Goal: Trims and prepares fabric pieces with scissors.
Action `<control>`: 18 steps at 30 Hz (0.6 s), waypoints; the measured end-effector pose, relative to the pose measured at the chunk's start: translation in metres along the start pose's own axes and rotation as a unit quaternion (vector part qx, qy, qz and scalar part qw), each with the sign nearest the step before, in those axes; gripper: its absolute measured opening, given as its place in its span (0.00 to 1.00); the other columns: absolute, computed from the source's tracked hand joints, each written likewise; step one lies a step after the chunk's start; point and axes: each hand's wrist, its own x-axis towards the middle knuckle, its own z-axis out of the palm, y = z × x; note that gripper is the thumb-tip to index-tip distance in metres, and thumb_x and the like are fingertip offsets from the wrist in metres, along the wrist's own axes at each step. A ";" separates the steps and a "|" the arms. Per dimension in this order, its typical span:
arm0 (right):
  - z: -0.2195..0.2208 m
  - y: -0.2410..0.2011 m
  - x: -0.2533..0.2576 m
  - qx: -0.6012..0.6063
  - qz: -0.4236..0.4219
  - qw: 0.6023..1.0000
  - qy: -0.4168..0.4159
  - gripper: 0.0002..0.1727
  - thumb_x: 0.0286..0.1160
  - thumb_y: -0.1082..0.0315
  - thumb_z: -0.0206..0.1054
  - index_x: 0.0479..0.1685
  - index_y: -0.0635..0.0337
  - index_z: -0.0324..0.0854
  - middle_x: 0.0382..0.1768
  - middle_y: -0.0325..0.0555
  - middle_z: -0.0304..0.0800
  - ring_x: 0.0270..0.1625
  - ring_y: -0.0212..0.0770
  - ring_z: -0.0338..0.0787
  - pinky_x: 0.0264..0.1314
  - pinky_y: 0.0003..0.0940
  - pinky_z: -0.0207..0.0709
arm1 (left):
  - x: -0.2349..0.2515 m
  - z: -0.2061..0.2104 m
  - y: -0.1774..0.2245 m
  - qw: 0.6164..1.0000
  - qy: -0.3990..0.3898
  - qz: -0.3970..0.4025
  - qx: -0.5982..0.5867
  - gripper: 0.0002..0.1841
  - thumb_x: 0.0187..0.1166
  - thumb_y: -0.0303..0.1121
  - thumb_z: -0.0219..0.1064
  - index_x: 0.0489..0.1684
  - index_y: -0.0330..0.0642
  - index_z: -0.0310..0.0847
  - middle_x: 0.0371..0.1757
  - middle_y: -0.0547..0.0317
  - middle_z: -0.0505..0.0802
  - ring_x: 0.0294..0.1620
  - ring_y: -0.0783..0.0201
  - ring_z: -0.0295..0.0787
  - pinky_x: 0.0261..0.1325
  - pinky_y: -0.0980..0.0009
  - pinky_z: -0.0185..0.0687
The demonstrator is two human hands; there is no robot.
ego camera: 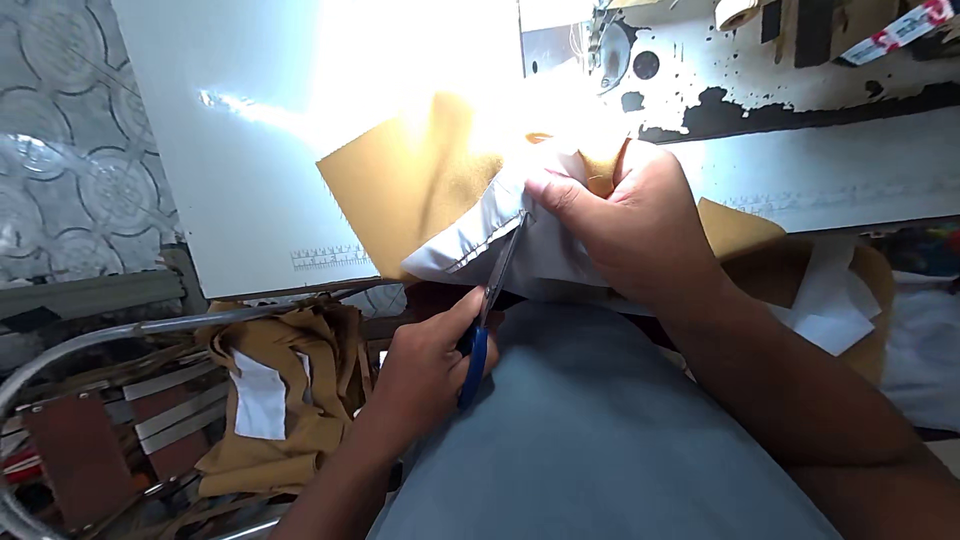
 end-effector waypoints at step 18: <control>0.000 -0.002 0.002 0.030 0.010 0.999 -0.009 0.04 0.78 0.66 0.73 0.41 0.56 0.85 0.29 0.31 0.90 0.33 0.20 0.89 0.36 0.16 0.83 | 0.005 0.001 -0.008 0.999 -0.003 0.010 -0.051 0.19 0.82 0.39 0.63 0.66 0.42 0.87 0.45 0.64 0.97 0.39 0.78 0.93 0.43 0.76 0.91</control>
